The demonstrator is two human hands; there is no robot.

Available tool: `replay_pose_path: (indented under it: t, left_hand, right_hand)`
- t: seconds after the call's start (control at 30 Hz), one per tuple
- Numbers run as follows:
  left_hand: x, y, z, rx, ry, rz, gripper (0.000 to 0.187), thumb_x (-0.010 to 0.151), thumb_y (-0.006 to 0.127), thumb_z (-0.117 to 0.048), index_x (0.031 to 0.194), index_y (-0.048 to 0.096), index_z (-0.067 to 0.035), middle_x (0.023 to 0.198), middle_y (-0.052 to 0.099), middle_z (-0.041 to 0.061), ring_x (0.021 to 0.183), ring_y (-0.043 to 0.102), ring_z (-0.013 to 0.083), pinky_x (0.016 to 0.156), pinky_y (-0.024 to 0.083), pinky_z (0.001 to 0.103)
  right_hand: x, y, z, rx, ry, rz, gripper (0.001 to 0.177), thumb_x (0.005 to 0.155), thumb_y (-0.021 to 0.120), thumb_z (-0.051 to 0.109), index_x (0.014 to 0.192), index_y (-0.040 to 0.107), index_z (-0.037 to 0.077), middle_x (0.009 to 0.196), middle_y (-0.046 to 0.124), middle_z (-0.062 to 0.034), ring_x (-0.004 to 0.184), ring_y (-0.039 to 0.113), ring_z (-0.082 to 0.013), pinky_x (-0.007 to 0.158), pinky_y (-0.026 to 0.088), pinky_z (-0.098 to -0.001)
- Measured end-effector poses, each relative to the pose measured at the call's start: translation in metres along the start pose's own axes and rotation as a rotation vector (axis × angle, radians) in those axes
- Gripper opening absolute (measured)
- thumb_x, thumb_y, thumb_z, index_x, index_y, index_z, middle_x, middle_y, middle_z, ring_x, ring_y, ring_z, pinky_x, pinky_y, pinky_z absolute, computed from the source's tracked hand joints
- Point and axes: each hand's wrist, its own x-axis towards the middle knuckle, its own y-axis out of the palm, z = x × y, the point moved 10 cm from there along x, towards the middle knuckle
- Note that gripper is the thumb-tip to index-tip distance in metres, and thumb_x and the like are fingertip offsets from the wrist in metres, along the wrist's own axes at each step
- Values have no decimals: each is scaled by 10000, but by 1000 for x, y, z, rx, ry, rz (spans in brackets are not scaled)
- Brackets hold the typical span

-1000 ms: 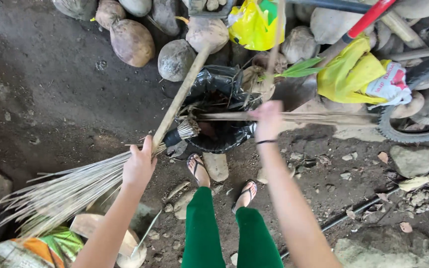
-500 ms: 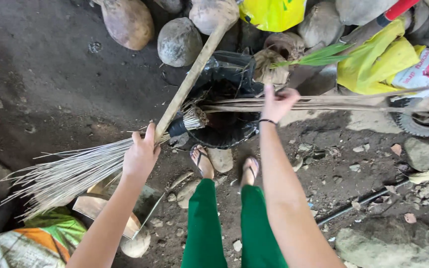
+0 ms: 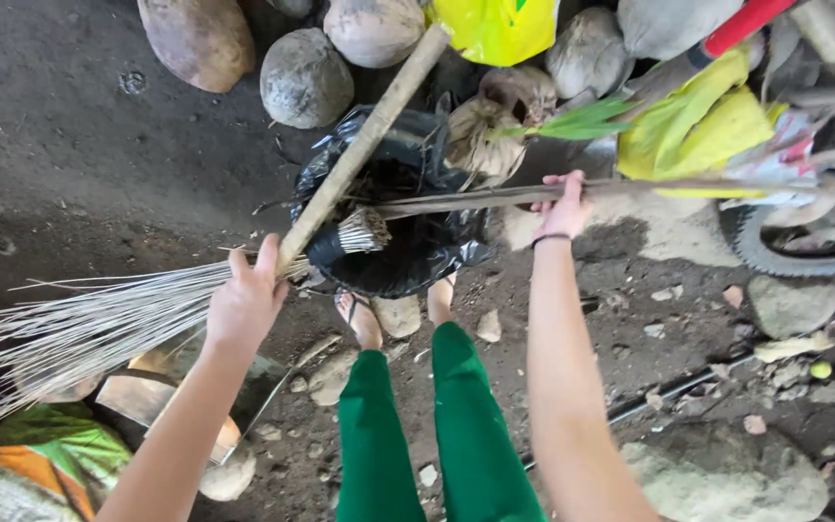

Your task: Sweep debris and leaves into a dustpan in an outdoor yard area.

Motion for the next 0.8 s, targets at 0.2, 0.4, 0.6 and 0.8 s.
replay_pose_path:
  t: [0.2,0.4,0.6,0.8]
  left_hand:
    - [1,-15,-2,-68,-112,30,742,927,696,-319,1544,301,-201,1166,523,268,679,713,407,567,592,456]
    - [-3,-15,-4,-135,-162,53,703,956,675,-293,1533,294,-167,1182,518,313,681,718,414,531,610,425]
    - [-11,-7,-7,-171,-141,-24,734,916,705,-295,1526,312,-186,1190,537,278,705,715,416,573,597,453]
    - [-23,8,0,-187,-148,25,737,911,695,-302,1530,304,-216,1227,515,282,696,703,427,559,588,477]
  right_hand:
    - [-152,41,137,-28,-432,49,353,1095,558,405,1034,546,58,918,709,-140,556,563,-136,440,442,-253]
    - [-135,112,6,-122,-273,217,359,1085,492,375,1081,562,22,985,706,-163,764,711,-171,561,639,-323]
    - [19,109,-133,26,88,230,327,1040,528,333,934,502,25,791,707,-191,441,548,-195,426,578,-373]
    - [-71,104,-39,183,-57,184,455,964,715,227,1304,446,89,1065,665,-93,768,693,-176,715,652,-331]
